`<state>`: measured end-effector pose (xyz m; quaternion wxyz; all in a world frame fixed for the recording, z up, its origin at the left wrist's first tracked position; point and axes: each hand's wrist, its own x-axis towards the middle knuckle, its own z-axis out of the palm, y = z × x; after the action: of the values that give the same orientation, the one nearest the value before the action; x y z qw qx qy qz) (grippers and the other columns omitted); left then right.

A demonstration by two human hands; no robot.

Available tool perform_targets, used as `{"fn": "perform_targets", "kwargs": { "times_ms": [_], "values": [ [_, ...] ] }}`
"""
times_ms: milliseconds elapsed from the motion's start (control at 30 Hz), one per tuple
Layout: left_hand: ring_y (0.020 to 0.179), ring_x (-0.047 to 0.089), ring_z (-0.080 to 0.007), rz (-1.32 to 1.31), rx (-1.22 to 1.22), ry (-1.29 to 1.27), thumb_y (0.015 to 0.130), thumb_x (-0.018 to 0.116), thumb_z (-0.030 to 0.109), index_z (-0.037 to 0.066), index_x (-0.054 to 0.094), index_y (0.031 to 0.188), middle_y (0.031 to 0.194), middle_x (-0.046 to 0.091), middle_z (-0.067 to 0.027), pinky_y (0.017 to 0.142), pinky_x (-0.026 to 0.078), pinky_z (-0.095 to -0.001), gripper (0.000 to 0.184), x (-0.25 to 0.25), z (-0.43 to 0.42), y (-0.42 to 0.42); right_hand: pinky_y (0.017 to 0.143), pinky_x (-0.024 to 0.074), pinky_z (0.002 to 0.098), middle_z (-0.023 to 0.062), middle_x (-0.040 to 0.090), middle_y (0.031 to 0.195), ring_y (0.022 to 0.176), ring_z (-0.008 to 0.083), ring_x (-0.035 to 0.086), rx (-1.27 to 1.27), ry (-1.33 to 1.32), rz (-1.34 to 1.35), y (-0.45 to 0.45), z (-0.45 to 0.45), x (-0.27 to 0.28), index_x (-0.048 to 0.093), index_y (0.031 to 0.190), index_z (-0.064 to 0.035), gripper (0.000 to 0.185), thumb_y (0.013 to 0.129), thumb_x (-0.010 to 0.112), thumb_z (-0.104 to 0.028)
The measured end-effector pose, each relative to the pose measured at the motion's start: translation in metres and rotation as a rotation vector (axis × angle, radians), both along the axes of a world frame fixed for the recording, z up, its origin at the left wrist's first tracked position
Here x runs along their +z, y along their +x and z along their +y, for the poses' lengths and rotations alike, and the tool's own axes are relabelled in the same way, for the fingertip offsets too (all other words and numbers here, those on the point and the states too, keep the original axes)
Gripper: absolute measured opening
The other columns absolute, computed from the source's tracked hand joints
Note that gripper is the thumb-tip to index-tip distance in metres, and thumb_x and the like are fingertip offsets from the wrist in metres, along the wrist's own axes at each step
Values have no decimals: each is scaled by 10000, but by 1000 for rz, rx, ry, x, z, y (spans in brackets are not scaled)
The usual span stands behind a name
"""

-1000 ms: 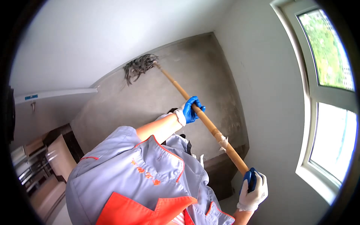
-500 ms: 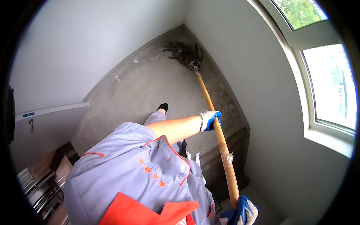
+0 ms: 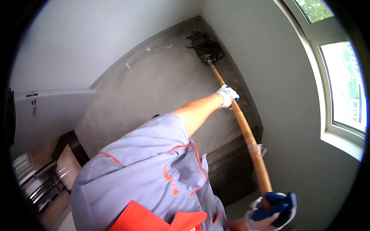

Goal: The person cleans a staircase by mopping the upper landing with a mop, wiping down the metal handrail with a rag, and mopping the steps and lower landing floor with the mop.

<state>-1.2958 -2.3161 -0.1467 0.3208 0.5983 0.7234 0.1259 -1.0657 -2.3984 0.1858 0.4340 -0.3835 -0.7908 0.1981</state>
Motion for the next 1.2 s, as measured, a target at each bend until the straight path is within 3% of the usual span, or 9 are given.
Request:
{"fn": "perform_targets", "kwargs": {
  "times_ms": [67, 200, 300, 467, 700, 933, 1067, 1100, 1200],
  "values": [
    [996, 649, -241, -27, 29, -39, 692, 720, 345, 224, 709, 934, 983, 702, -21, 869, 439, -418, 270, 14, -6, -1, 590, 406, 248, 67, 531, 684, 609, 137, 495, -144, -23, -13, -1, 21, 13, 555, 1166, 102, 367, 963, 463, -189],
    [1000, 651, -233, -23, 30, -148, 750, 657, 328, 202, 717, 958, 970, 708, -24, 887, 425, -417, 251, 3, -55, -19, 573, 384, 225, 39, 519, 702, 593, 107, 462, -48, -149, 21, 8, 47, 2, 565, 1184, 85, 370, 966, 440, -187],
    [979, 654, -225, -38, 131, -187, 754, 652, 327, 206, 715, 950, 947, 707, -12, 871, 424, -411, 238, 8, -111, -46, 566, 387, 219, 38, 535, 720, 589, 100, 466, -46, -108, -109, -23, 33, 0, 572, 1187, 71, 383, 965, 442, -213],
    [986, 651, -225, -13, 361, -201, 762, 641, 306, 205, 712, 948, 952, 708, -20, 878, 421, -414, 223, 18, -200, -80, 564, 387, 212, 36, 554, 707, 593, 86, 472, 273, -129, -100, -64, 23, -7, 584, 1187, 55, 394, 967, 443, -239],
    [1076, 617, -243, -51, 667, -248, 777, 654, 319, 196, 684, 1015, 1059, 687, -47, 984, 381, -467, 270, 28, -290, -90, 521, 373, 220, 20, 497, 598, 519, 94, 453, 598, -149, -104, -125, -15, 9, 600, 1142, 65, 367, 990, 464, -240],
    [1068, 615, -235, -50, 942, -244, 768, 656, 310, 195, 673, 1011, 1054, 681, -33, 974, 385, -455, 269, 72, -373, -39, 495, 393, 202, 23, 534, 601, 509, 86, 479, 814, -230, -91, -133, -42, 43, 610, 1124, 61, 326, 987, 494, -211],
    [1009, 650, -253, -68, 1062, -222, 752, 642, 351, 205, 704, 951, 1010, 703, -56, 881, 453, -422, 255, 82, -444, -26, 477, 402, 214, 46, 536, 597, 495, 97, 490, 930, -363, -29, -165, -83, 46, 587, 1119, 86, 290, 979, 500, -153],
    [987, 656, -256, -72, 1079, -271, 735, 640, 346, 207, 707, 921, 974, 707, -59, 862, 461, -419, 242, 106, -396, 32, 469, 409, 222, 59, 534, 593, 485, 108, 496, 885, -404, 1, -115, -36, 66, 575, 1111, 101, 271, 972, 493, -117],
    [931, 665, -257, -47, 1171, -314, 698, 636, 349, 222, 712, 864, 883, 710, -60, 820, 464, -426, 222, 91, -473, 55, 471, 417, 223, 66, 540, 599, 473, 115, 492, 956, -560, -20, -142, -91, 51, 581, 1091, 105, 246, 958, 505, -87]
  ]
}}
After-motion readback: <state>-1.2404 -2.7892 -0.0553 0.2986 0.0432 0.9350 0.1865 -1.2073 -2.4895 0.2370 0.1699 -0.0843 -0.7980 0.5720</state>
